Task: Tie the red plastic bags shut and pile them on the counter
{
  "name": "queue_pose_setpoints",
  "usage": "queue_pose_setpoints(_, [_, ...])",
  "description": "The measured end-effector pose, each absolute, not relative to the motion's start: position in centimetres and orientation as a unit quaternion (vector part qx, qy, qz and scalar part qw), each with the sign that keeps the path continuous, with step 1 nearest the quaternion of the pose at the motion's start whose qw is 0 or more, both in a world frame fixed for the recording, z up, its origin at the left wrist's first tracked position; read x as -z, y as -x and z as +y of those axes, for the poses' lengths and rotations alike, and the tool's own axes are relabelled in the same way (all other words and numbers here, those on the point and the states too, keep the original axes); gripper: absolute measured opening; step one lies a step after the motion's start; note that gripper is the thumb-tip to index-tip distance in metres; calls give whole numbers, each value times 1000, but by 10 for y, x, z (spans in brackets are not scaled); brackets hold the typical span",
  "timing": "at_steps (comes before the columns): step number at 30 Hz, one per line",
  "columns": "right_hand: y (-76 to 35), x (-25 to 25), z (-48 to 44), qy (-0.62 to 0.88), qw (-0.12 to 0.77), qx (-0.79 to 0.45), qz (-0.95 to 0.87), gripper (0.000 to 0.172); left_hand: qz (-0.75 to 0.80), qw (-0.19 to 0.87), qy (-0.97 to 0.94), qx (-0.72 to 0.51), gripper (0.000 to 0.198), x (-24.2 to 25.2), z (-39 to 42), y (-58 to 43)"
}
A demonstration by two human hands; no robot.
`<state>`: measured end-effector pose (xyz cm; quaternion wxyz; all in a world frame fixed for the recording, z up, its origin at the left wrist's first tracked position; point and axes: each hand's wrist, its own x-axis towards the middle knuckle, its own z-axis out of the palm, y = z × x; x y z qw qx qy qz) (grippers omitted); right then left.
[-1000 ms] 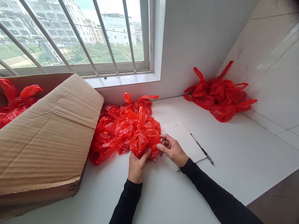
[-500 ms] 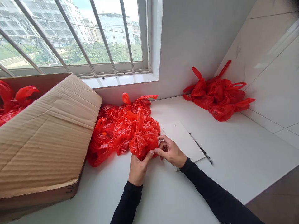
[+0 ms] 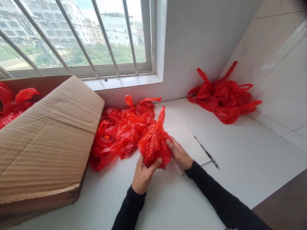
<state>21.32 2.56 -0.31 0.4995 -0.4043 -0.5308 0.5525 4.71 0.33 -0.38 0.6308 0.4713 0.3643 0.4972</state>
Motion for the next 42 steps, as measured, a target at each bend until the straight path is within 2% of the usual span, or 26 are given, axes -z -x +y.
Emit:
queue_pose_setpoints(4, [-215,8,29,362,542,-585,-482,41,381,628,-494,-466,27,3,4,-48])
queue_pose_setpoints(8, [-215,8,28,358,529,-622,-453,40,379,623,-485,-483,23,5,6,-47])
queue_pose_setpoints(11, [-215,4,25,348,511,-646,-447,44,373,624,-462,-508,22,9,6,-47])
queue_pose_setpoints(15, [-215,1,25,325,515,-659,-441,45,387,606,-442,-537,33,12,7,-48])
queue_pose_setpoints(20, [-215,7,28,312,537,-643,-448,53,420,577,-481,-509,42,6,7,-49])
queue_pose_setpoints(26, [-215,10,29,303,529,-647,-458,56,413,597,-475,-497,37,1,6,-50])
queue_pose_setpoints(32, [-215,5,26,283,506,-647,-495,70,402,637,-431,-498,26,7,4,-45])
queue_pose_setpoints(38, [-214,1,19,282,488,-674,-477,49,437,641,-402,-487,29,6,-11,-45])
queue_pose_setpoints(42, [-210,4,13,286,452,-672,-513,50,483,623,-354,-503,31,6,-49,-29])
